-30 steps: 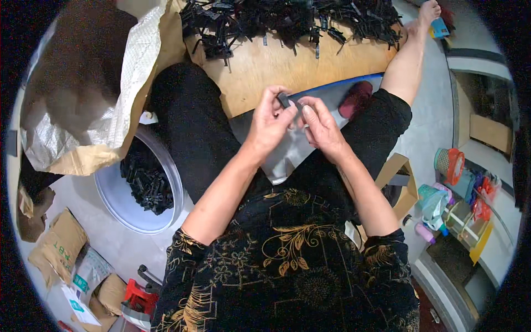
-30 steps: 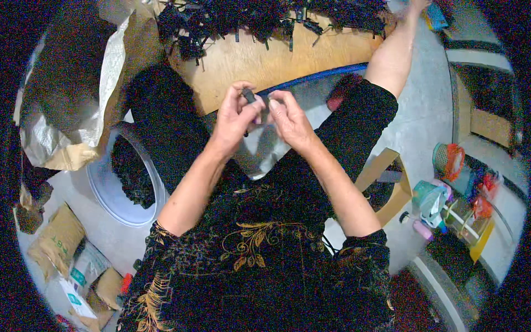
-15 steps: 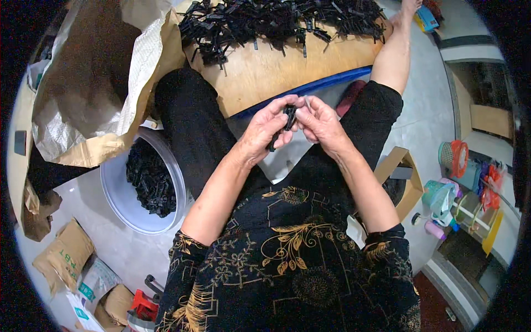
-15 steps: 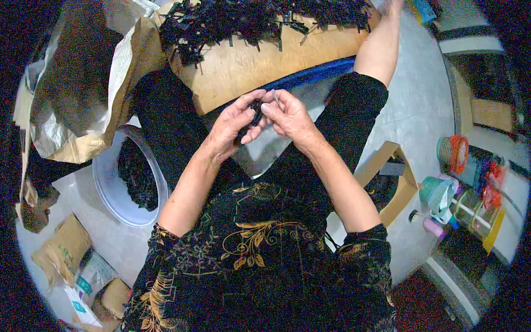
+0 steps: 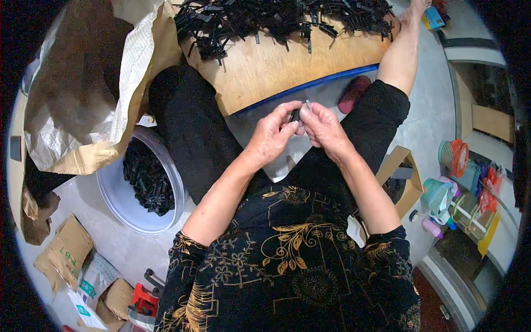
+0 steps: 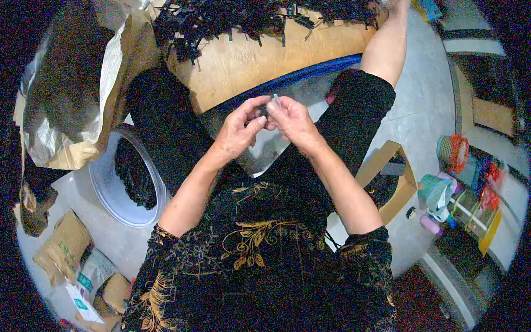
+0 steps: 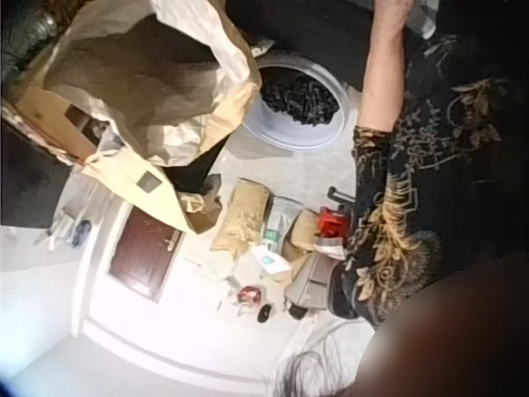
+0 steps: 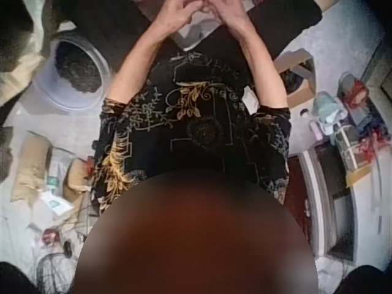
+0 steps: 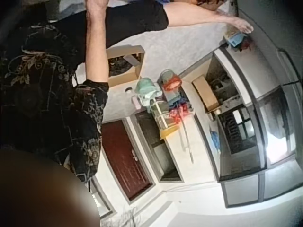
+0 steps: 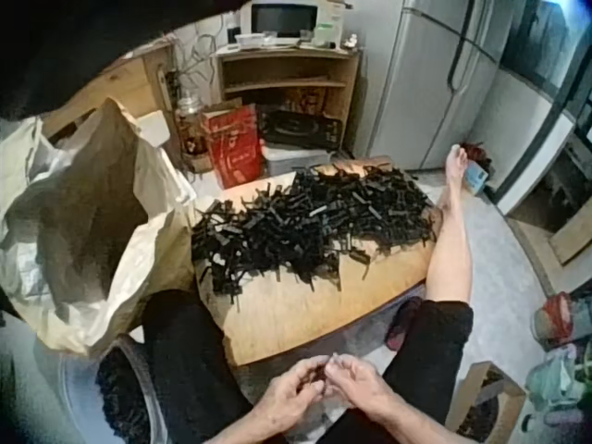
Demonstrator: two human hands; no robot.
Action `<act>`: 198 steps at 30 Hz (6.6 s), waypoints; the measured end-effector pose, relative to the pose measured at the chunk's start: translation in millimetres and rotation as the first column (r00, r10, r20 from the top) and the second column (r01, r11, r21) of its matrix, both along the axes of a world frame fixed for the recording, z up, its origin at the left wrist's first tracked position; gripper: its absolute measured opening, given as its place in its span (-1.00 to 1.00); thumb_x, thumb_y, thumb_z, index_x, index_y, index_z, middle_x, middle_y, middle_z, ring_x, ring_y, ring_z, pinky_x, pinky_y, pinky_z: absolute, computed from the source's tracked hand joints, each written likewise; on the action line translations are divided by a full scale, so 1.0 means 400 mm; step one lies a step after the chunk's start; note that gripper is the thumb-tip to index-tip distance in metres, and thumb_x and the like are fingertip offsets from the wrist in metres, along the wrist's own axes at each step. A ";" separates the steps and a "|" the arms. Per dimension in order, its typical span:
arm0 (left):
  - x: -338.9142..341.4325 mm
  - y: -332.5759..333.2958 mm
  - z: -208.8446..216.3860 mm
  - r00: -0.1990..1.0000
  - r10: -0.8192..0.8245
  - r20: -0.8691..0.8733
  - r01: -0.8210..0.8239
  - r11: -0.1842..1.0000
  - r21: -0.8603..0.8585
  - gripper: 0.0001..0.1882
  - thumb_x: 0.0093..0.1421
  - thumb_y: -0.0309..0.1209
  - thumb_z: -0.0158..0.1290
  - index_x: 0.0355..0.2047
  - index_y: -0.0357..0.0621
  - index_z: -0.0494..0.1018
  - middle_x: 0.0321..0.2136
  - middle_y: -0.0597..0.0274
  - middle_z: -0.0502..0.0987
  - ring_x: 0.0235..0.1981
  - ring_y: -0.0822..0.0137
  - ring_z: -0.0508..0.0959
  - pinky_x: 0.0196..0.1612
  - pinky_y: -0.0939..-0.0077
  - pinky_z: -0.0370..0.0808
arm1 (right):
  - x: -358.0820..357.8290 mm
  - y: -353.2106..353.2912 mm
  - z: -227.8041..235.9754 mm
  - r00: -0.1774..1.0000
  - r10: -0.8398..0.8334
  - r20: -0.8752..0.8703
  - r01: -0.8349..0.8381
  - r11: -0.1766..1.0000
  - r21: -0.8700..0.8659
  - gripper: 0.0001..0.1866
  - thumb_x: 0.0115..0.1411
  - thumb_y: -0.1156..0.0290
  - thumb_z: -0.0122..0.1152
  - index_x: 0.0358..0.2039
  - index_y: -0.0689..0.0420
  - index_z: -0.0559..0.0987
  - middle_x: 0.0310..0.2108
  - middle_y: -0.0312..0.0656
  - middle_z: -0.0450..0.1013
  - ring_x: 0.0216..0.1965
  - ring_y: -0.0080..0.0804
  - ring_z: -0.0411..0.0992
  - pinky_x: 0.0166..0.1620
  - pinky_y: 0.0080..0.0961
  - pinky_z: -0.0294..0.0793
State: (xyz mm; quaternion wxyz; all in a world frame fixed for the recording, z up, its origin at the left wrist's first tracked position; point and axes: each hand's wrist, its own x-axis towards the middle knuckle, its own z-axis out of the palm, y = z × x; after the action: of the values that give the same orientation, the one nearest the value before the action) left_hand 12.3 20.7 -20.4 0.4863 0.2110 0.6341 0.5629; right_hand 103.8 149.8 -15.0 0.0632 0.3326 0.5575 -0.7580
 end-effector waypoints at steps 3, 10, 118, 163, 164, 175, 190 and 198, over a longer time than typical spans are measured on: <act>-0.003 0.002 -0.030 0.990 0.143 0.010 -0.144 0.989 0.029 -0.61 0.14 -0.54 -0.08 0.01 -0.22 0.27 -0.28 0.24 0.44 -0.28 0.48 0.44 -0.20 0.60 0.40 | 0.009 -0.019 -0.002 0.997 -0.067 -0.030 0.060 0.980 -0.188 -0.69 0.28 0.16 -0.16 -0.15 0.13 0.34 -0.68 -0.46 0.17 -0.76 -0.78 -0.01 -0.73 -0.80 -0.07; 0.000 0.018 -0.051 0.983 0.176 0.047 -0.177 0.984 0.013 -0.62 0.14 -0.54 -0.08 0.01 -0.19 0.29 -0.30 0.22 0.46 -0.28 0.46 0.43 -0.18 0.60 0.39 | -0.017 -0.049 0.003 0.996 -0.084 -0.010 0.082 0.984 -0.158 -0.68 0.30 0.19 -0.19 -0.06 0.11 0.26 -0.70 -0.48 0.08 -0.74 -0.76 -0.03 -0.72 -0.78 -0.08; -0.033 -0.007 -0.040 0.698 0.271 0.663 -0.463 0.877 0.129 -0.62 0.18 -0.52 -0.15 0.02 -0.18 0.14 -0.42 0.16 0.46 -0.56 0.43 0.50 -0.55 0.73 0.46 | -0.007 -0.010 -0.033 0.966 -0.075 -0.247 0.077 0.997 -0.001 -0.83 0.24 0.32 -0.03 -0.25 0.14 0.36 -0.54 -0.33 0.40 -0.73 -0.76 0.17 -0.71 -0.82 0.05; 0.012 0.010 -0.067 0.976 0.182 -0.117 -0.182 0.983 0.014 -0.62 0.11 -0.56 -0.08 -0.02 -0.16 0.29 -0.60 0.32 0.30 -0.58 0.57 0.26 -0.45 0.65 0.33 | -0.024 -0.046 -0.014 0.999 -0.034 -0.003 0.033 0.988 -0.151 -0.68 0.29 0.25 -0.20 0.01 0.06 0.24 -0.71 -0.50 0.10 -0.75 -0.79 0.00 -0.73 -0.80 -0.05; 0.013 0.009 -0.068 0.976 0.189 -0.105 -0.190 0.982 0.004 -0.62 0.10 -0.57 -0.08 -0.02 -0.14 0.30 -0.55 0.21 0.38 -0.59 0.53 0.32 -0.46 0.60 0.36 | -0.030 -0.052 -0.013 0.995 -0.095 -0.009 0.091 0.976 -0.200 -0.70 0.29 0.24 -0.19 -0.01 0.04 0.25 -0.71 -0.50 0.10 -0.75 -0.79 0.01 -0.73 -0.80 -0.04; 0.018 0.027 -0.078 0.983 0.081 -0.164 -0.094 0.993 -0.075 -0.57 0.16 -0.58 -0.13 0.06 -0.10 0.20 -0.46 0.28 0.44 -0.42 0.49 0.48 -0.38 0.59 0.48 | -0.056 0.121 -0.027 0.793 0.609 -0.017 -0.553 0.732 0.398 -0.73 0.20 0.32 -0.06 -0.21 0.25 0.39 -0.36 -0.03 0.41 -0.32 -0.36 0.41 -0.23 -0.42 0.38; 0.005 0.026 -0.053 0.744 0.161 0.649 -0.194 0.981 -0.020 -0.87 0.27 -0.34 -0.17 -0.22 -0.07 0.24 -0.47 0.20 0.42 -0.40 0.35 0.50 -0.32 0.53 0.48 | -0.279 0.412 -0.108 0.995 0.098 0.012 -0.013 0.013 1.000 -0.83 0.03 0.43 0.00 -0.37 0.24 0.38 -0.53 0.12 0.38 -0.41 0.19 0.34 -0.35 -0.12 0.35; -0.006 0.008 -0.085 0.808 0.173 0.563 -0.285 0.952 0.116 -0.82 0.24 -0.27 -0.12 -0.35 -0.11 0.26 -0.54 0.26 0.39 -0.57 0.42 0.44 -0.57 0.63 0.33 | -0.182 0.293 0.005 0.998 0.055 -0.019 -0.036 0.841 0.540 -0.83 0.15 0.26 0.04 -0.31 0.06 0.42 -0.71 -0.48 0.21 -0.76 -0.74 0.12 -0.71 -0.74 0.04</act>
State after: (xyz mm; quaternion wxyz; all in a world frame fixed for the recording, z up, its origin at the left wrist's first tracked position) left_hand 10.1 23.8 -54.2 0.5520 0.0098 0.4316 0.7134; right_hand 30.9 267.1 -12.9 -0.0243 0.3108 0.7569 -0.5745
